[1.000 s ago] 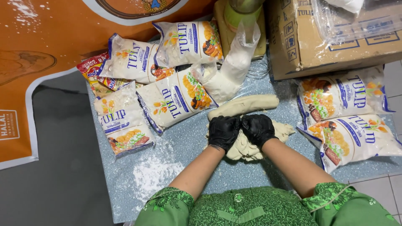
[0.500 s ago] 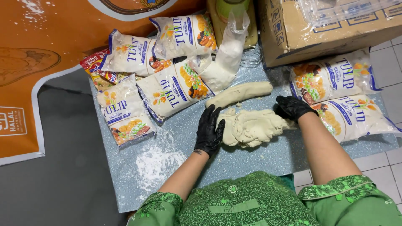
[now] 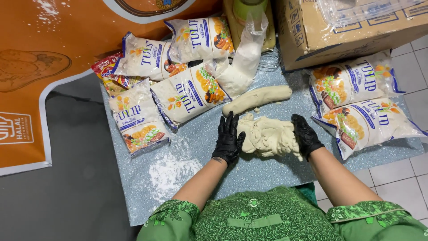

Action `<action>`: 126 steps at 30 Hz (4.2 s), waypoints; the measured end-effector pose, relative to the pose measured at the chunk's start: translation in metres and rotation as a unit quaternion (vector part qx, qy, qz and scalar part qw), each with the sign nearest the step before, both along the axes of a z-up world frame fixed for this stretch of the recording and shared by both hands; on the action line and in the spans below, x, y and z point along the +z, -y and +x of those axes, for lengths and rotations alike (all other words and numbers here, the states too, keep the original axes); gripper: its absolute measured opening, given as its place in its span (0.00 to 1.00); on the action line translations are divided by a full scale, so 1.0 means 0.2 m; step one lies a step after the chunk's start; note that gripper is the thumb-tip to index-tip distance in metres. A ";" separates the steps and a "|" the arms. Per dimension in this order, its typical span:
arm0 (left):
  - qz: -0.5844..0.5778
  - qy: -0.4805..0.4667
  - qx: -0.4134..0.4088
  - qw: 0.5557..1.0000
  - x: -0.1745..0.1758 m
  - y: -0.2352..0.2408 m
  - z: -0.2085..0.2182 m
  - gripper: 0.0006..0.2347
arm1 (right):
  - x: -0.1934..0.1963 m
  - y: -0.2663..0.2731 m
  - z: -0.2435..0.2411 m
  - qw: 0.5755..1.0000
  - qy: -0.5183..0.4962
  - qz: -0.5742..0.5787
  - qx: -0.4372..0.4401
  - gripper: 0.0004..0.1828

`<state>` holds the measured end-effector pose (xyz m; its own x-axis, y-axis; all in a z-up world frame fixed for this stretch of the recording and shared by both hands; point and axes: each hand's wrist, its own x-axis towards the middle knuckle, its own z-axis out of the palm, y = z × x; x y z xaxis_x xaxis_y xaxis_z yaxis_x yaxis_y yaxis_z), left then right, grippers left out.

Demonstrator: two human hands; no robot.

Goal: Kneading a large mass of dough on a floured surface and then portioning it into small, uniform pieces.

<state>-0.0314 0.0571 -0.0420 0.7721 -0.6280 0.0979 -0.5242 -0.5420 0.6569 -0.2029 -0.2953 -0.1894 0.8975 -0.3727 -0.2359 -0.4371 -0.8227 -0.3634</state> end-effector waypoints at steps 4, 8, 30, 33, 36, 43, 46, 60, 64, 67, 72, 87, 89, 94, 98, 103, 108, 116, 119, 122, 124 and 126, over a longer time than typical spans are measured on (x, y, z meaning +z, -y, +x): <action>0.000 -0.002 -0.003 1.000 -0.03 0.00 0.01 0.29 | 0.47 -0.42 0.16 0.989 0.026 0.077 -0.125 0.39; 0.036 -0.024 -0.017 0.999 -0.04 0.00 0.03 0.30 | 0.74 -0.71 0.20 0.961 0.098 0.107 -0.233 0.38; -0.006 0.073 -0.042 0.996 0.13 0.13 -0.03 0.22 | 1.14 -0.86 0.65 0.990 -0.021 -0.132 -0.052 0.20; -0.067 0.159 -0.069 0.983 0.19 0.14 -0.03 0.20 | 1.20 -0.84 0.68 0.994 -0.037 -0.093 -0.048 0.21; -0.042 0.151 -0.102 0.982 0.11 0.17 0.01 0.20 | 1.07 -0.78 0.68 0.994 -0.006 -0.102 -0.041 0.22; -0.019 0.094 -0.078 0.992 0.19 0.19 0.00 0.25 | 1.03 -0.68 0.74 0.997 0.029 -0.032 -0.065 0.22; -0.048 0.088 -0.067 0.993 0.18 0.19 -0.02 0.25 | 1.03 -0.65 0.74 0.995 0.077 0.021 -0.064 0.22; -0.067 0.108 -0.057 0.990 0.22 0.17 -0.04 0.27 | 0.71 -0.41 0.74 0.969 0.231 0.068 -0.055 0.16; -0.078 0.102 -0.063 0.990 0.28 0.18 -0.02 0.26 | 0.71 -0.41 0.77 0.968 0.201 0.084 -0.125 0.15; -0.096 0.142 -0.065 0.983 0.25 0.16 -0.03 0.24 | 0.75 -0.44 0.79 0.965 0.162 0.107 -0.176 0.13; 0.026 0.041 -0.098 0.994 0.26 0.11 -0.03 0.31 | 0.58 -0.24 0.85 0.976 -0.042 0.152 -0.150 0.41; 0.151 -0.050 -0.102 0.982 0.33 -0.13 -0.06 0.35 | 1.10 -0.55 0.73 0.974 -0.117 0.165 -0.102 0.48; 0.143 -0.047 -0.104 0.983 0.36 -0.15 -0.07 0.34 | 1.29 -0.70 0.70 0.972 -0.117 0.175 -0.107 0.44; 0.117 -0.028 -0.093 0.988 0.27 -0.12 -0.06 0.33 | 1.29 -0.92 0.54 0.980 -0.131 0.054 -0.141 0.36; 0.092 0.021 -0.106 0.990 0.29 -0.09 -0.03 0.30 | 1.32 -1.12 0.30 0.986 0.121 -0.041 -0.103 0.30; 0.021 0.031 -0.099 0.994 0.26 -0.02 -0.02 0.24 | 1.13 -1.13 0.14 0.957 0.262 -0.124 -0.015 0.30; 0.014 0.021 -0.026 0.999 0.21 0.06 -0.02 0.20 | 0.97 -1.03 0.19 0.961 0.241 -0.138 -0.015 0.29; 0.035 0.018 0.041 0.998 0.13 0.14 0.02 0.15 | 0.84 -0.88 0.31 0.979 0.174 -0.103 -0.017 0.31; 0.013 0.034 0.064 0.997 0.11 0.15 0.01 0.13 | 0.86 -0.84 0.38 0.982 0.165 -0.092 -0.012 0.30; -0.004 0.053 0.075 0.996 0.10 0.16 0.01 0.11 | 0.87 -0.79 0.42 0.985 0.149 -0.081 -0.010 0.28; -0.009 0.064 0.082 0.994 0.10 0.16 0.01 0.11 | 0.87 -0.76 0.45 0.987 0.140 -0.075 -0.001 0.27; -0.020 0.054 0.080 0.995 0.12 0.16 0.01 0.12 | 0.87 -0.73 0.47 0.986 0.139 -0.093 0.002 0.26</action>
